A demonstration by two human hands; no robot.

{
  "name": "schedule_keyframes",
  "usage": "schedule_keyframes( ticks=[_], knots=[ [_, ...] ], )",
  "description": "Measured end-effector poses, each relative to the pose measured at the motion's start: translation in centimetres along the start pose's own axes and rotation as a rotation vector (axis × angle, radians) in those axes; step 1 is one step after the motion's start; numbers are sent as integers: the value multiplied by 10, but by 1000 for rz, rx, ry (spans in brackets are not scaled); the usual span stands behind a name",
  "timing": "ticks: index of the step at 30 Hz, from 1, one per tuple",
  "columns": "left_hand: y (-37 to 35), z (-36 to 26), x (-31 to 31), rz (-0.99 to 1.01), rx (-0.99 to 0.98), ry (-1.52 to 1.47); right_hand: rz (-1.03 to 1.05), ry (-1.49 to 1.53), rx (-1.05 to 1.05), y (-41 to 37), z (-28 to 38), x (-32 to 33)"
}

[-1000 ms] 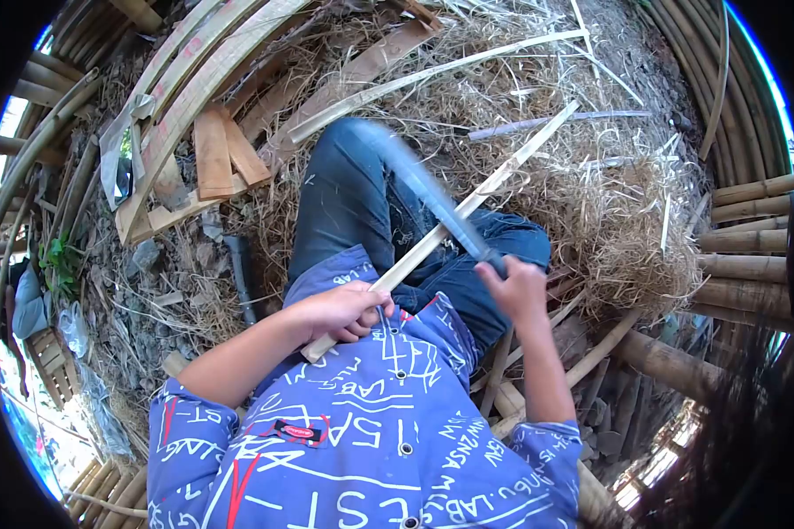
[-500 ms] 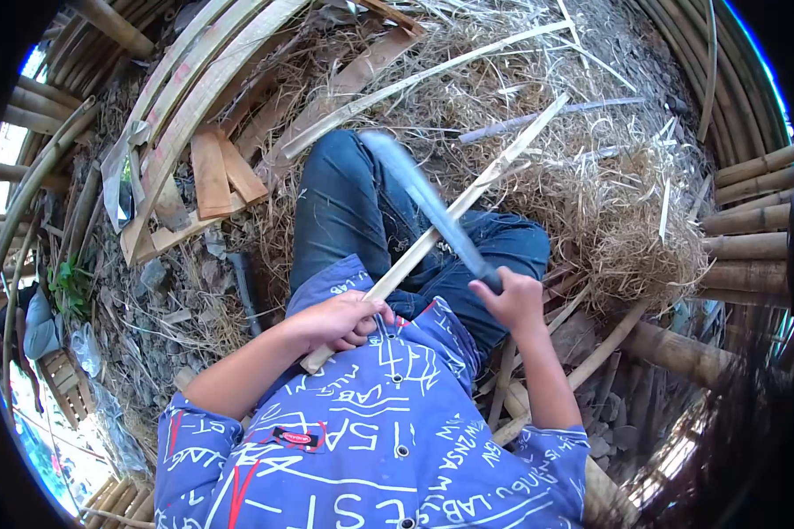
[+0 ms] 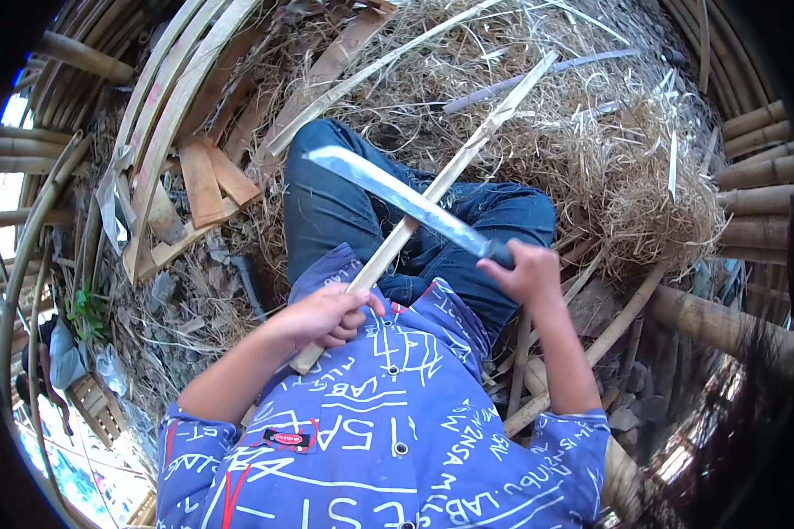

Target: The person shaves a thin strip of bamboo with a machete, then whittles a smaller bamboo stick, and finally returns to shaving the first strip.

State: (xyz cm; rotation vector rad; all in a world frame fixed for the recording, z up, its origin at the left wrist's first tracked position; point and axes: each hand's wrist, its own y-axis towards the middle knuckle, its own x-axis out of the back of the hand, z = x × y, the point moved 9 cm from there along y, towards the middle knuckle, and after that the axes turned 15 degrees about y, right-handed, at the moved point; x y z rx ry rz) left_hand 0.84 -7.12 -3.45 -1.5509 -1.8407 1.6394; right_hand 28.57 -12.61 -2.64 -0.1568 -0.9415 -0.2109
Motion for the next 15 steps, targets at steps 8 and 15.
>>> schedule_keyframes(
  ticks=[8,15],
  knots=[
    [-4,-7,11,4,-17,3,-65,-15,-268,27,-56,14],
    [-6,-4,-8,-35,76,-2,-22,12,36,30,-6,5]
  ],
)
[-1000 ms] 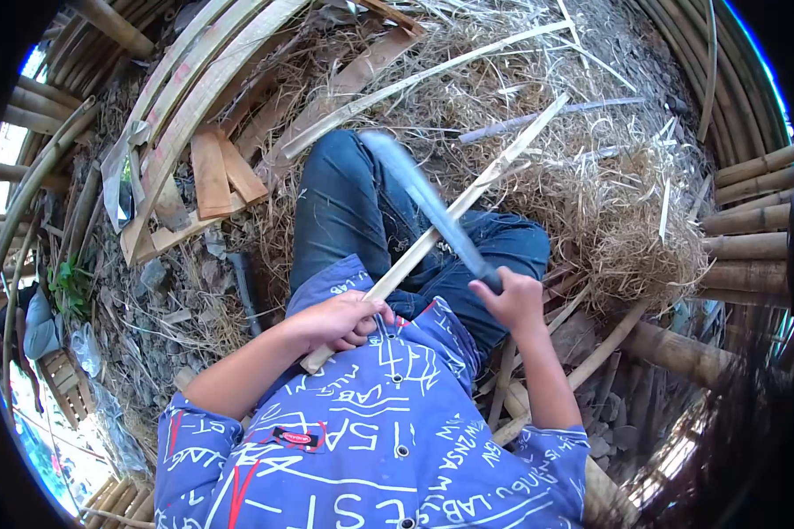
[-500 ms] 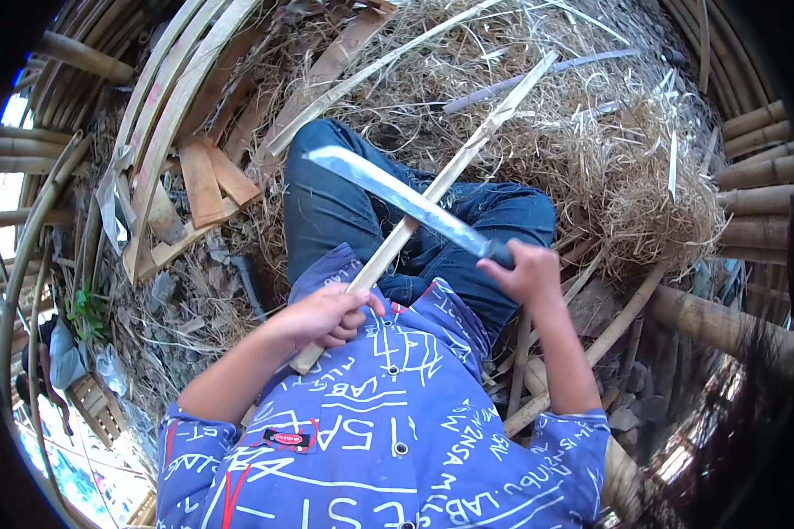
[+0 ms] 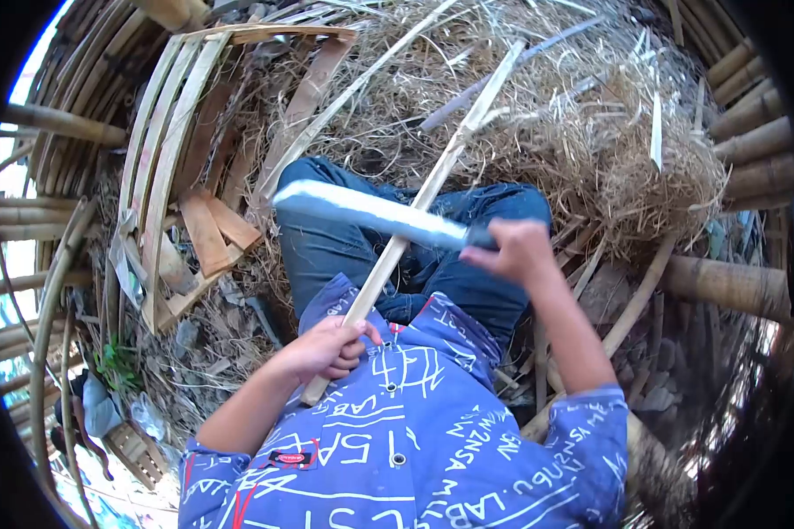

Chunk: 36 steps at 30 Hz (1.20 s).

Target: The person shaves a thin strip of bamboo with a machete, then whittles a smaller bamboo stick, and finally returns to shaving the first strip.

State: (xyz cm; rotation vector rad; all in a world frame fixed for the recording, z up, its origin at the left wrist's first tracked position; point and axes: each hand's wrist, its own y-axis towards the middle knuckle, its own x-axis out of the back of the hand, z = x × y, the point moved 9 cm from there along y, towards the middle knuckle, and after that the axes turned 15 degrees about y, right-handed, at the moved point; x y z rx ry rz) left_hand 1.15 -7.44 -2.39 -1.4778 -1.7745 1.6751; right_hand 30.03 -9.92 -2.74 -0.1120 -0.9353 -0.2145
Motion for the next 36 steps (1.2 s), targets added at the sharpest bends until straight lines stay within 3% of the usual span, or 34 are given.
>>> schedule_keyframes(
  ticks=[2,4,6,12,14,15,16,18,20,24,28,30,32,36],
  knots=[
    [-9,4,-3,56,-40,-40,-113,-31,-312,14,-71,12],
    [0,2,2,17,-76,-25,-117,-92,-388,32,-96,23],
    [4,-9,13,-30,-137,6,-119,-117,-328,32,-81,19],
    [3,-2,15,-48,-71,40,101,-43,37,12,17,-7],
    [-3,-2,13,-26,-76,25,-9,-72,15,22,-15,-5],
    [-7,-2,14,-52,-77,81,-36,-57,-82,28,-40,3],
    [-11,-5,16,-82,-89,135,-91,-26,-308,32,-69,13],
    [-9,-11,16,-118,-144,162,-121,-39,-487,41,-99,14],
    [-4,-22,24,-141,-214,208,-164,-63,-452,38,-80,10],
    [-6,5,27,-96,-49,162,-207,-47,-434,21,-73,5],
    [-3,9,27,-174,-102,201,-192,169,-509,16,-84,-6],
    [-5,5,28,-200,-131,226,-131,414,-600,14,-101,-15],
    [-6,4,26,-200,-137,230,24,1024,-733,12,-121,-46],
    [2,6,29,-216,-162,232,53,1258,-886,7,-113,-54]
  ],
)
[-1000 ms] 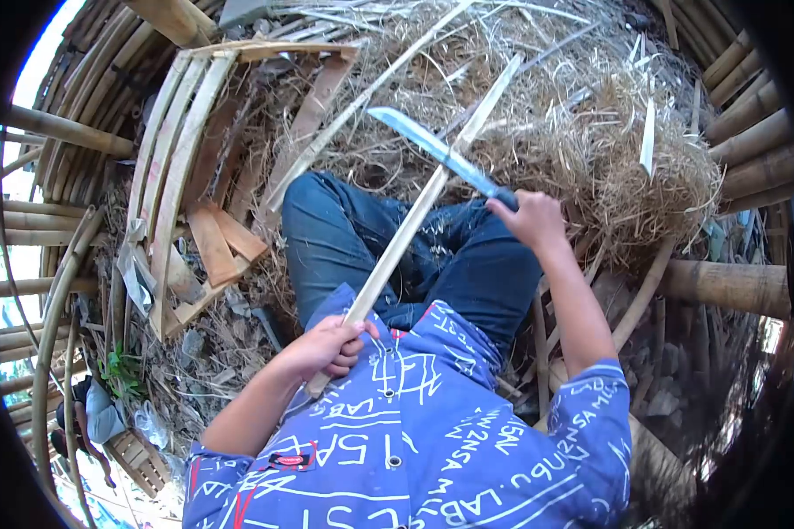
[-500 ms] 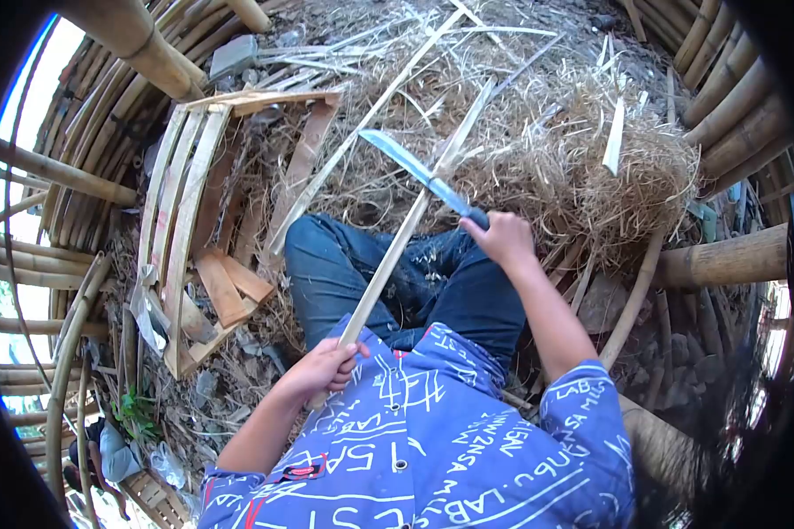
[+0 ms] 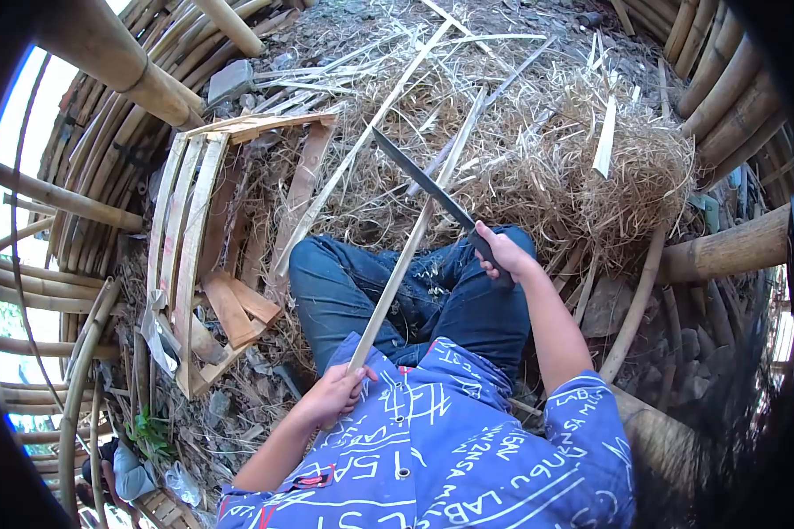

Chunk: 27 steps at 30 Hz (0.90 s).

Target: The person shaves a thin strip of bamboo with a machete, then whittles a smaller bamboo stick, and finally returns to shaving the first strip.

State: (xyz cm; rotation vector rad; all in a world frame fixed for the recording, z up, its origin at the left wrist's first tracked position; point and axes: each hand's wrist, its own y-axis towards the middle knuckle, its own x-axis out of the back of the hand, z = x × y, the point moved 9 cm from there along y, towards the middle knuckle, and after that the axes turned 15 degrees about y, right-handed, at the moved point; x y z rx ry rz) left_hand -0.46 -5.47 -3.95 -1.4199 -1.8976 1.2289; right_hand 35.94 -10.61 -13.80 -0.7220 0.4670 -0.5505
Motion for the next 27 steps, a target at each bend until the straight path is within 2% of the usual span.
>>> schedule_keyframes(
  ticks=[2,4,5,9,11,12,14,16,17,21,23,27],
  knots=[
    [1,4,0,-3,20,-40,-12,55,-44,3,-15,-7],
    [-1,1,2,0,22,-22,-201,-427,341,-14,15,-19],
    [-3,0,2,6,19,-2,-295,-578,440,-33,27,-29],
    [-3,-1,5,1,16,3,-260,-748,600,-63,22,-56],
    [-4,3,6,10,35,-17,-158,-1099,619,-76,19,-77],
    [-6,4,6,11,37,-15,-160,-1096,617,-79,23,-75],
    [-11,6,2,47,34,-23,-151,-1231,777,-85,39,-71],
    [-15,4,-1,57,27,-31,-481,-1165,724,-46,52,-9],
    [-14,-5,0,57,-5,-35,-497,-1212,710,-42,60,-8],
    [-23,-8,12,116,-3,-115,-412,-1301,737,-59,75,-35],
    [-29,4,9,205,110,-153,-377,-1347,738,-66,74,-43],
    [-25,8,9,145,114,-243,-404,-1310,770,-65,60,-44]
  ],
)
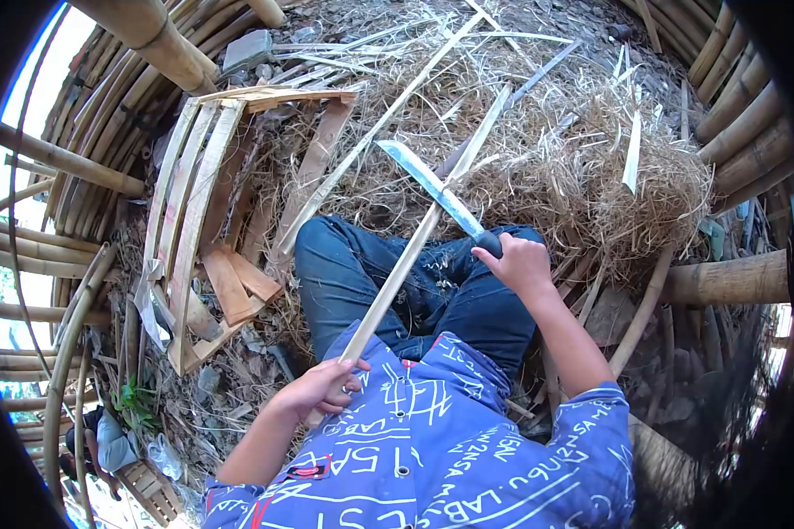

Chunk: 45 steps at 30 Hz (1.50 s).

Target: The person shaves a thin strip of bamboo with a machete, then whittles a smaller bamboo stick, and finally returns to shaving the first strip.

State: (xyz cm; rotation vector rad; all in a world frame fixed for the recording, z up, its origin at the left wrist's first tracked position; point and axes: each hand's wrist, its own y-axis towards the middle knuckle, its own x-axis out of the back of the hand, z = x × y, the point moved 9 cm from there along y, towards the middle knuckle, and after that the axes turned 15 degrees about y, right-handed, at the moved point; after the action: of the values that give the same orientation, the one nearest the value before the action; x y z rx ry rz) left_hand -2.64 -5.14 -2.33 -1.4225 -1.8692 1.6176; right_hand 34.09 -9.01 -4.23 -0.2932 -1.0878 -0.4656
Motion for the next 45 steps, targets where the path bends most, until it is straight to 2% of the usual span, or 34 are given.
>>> schedule_keyframes(
  ticks=[3,6,9,11,12,13,14,15,17,18,19,21,22,24,28,30,34,38,42,45],
  knots=[
    [8,9,-16,207,46,-247,-18,-5,14,-4,-3,-4],
    [22,10,-12,249,37,-394,-46,-4,26,-6,-5,-5],
    [33,16,-22,326,92,-385,-45,5,14,-4,-6,-3],
    [36,15,-26,341,118,-388,76,214,-109,1,-13,-5],
    [37,12,-25,259,133,-275,77,212,-105,8,-13,-2],
    [37,13,-21,178,148,-162,316,392,-264,11,-23,-22],
    [37,12,-22,183,146,-163,555,568,-426,3,-28,-41],
    [38,12,-22,178,140,-110,551,562,-426,6,-28,-41],
    [40,10,-22,175,119,-59,789,858,-533,1,-15,-69],
    [41,11,-22,189,125,-96,848,887,-563,-1,-11,-76],
    [41,12,-22,202,131,-134,838,864,-547,1,-9,-77],
    [43,13,-20,186,107,-137,684,678,-479,7,-12,-63],
    [44,15,-20,177,109,-124,696,669,-471,4,-6,-60],
    [46,19,-20,171,107,-126,432,347,-350,13,-6,-29],
    [46,16,-24,199,110,-137,306,200,-352,12,-10,-24],
    [41,12,-25,180,88,-58,219,-20,-270,19,-18,-20],
    [40,12,-24,180,79,-91,263,80,-295,21,-23,-15],
    [39,6,-26,170,79,-53,519,764,-420,5,-20,-41],
    [34,-1,-27,128,22,2,652,737,-436,-5,-1,-48],
    [33,0,-23,76,43,28,578,681,-384,1,-13,-60]
  ],
)
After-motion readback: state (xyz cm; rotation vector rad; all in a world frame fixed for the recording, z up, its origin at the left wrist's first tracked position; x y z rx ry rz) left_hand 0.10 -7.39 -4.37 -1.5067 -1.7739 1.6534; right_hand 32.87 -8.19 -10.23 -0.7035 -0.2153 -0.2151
